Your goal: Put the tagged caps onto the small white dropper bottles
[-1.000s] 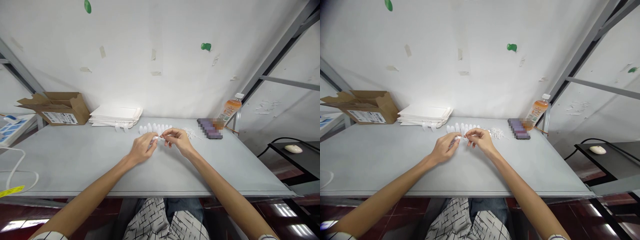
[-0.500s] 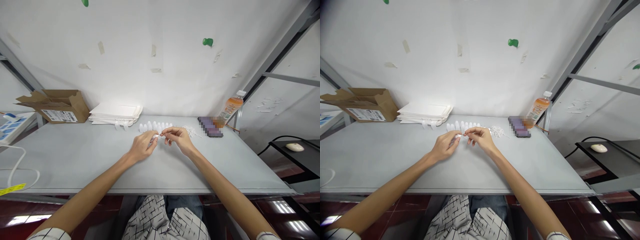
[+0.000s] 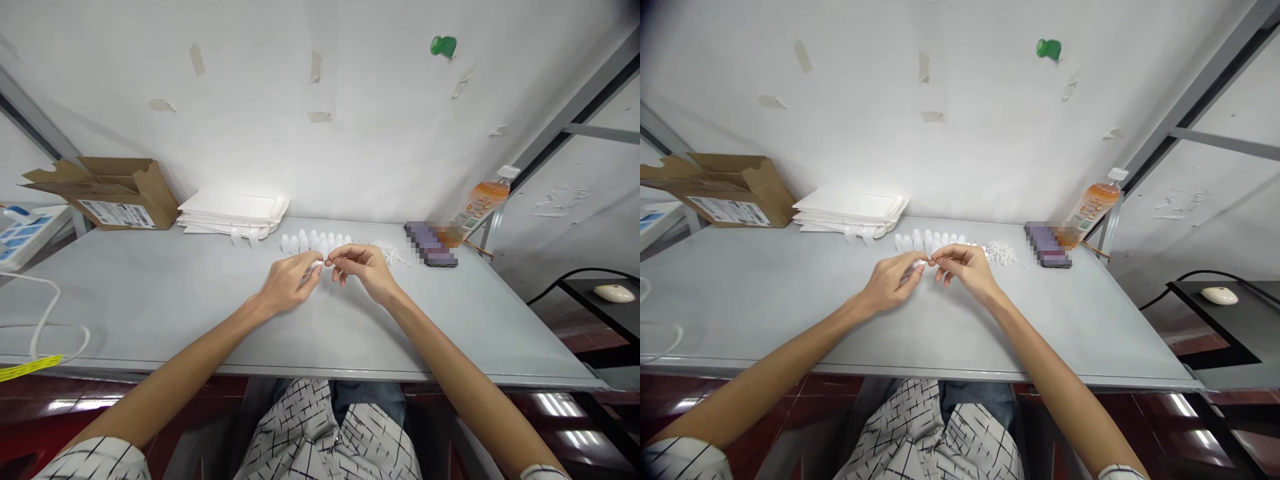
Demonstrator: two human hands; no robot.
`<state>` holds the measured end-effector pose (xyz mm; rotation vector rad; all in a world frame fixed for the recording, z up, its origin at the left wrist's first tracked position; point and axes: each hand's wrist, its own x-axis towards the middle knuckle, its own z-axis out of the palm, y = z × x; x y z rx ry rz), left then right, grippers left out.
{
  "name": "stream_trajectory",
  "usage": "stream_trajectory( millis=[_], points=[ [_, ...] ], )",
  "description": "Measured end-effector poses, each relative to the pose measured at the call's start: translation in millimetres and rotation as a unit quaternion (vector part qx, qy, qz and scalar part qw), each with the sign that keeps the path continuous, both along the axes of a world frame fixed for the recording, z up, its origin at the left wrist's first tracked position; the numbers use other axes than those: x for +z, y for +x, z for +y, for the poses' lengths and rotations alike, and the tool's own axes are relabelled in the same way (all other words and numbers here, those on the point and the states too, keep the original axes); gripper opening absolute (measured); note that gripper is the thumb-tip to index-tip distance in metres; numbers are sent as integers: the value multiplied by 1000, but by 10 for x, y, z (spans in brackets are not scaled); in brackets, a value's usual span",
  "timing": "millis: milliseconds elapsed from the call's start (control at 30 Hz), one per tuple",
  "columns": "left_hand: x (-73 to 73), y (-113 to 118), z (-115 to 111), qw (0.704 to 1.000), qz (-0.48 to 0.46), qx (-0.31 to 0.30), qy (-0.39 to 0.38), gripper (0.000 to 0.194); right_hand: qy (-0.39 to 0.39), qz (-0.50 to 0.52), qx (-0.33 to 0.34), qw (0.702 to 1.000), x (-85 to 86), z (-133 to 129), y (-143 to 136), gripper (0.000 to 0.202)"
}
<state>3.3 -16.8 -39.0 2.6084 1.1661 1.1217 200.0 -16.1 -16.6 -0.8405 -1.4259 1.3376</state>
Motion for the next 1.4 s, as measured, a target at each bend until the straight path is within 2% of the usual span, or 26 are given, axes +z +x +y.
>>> stream_trajectory(
  millis=[567, 800, 1400],
  points=[
    [19, -9, 7, 999, -24, 6, 25, 22, -20, 24, -46, 998, 42, 12, 37, 28],
    [13, -18, 15, 998, -32, 3, 49, 20, -61, 40, -27, 997, 42, 26, 58, 28],
    [25, -2, -1, 997, -41, -16, 59, 21, -68, 74, 65, 993, 32, 11, 1, 26]
  ],
)
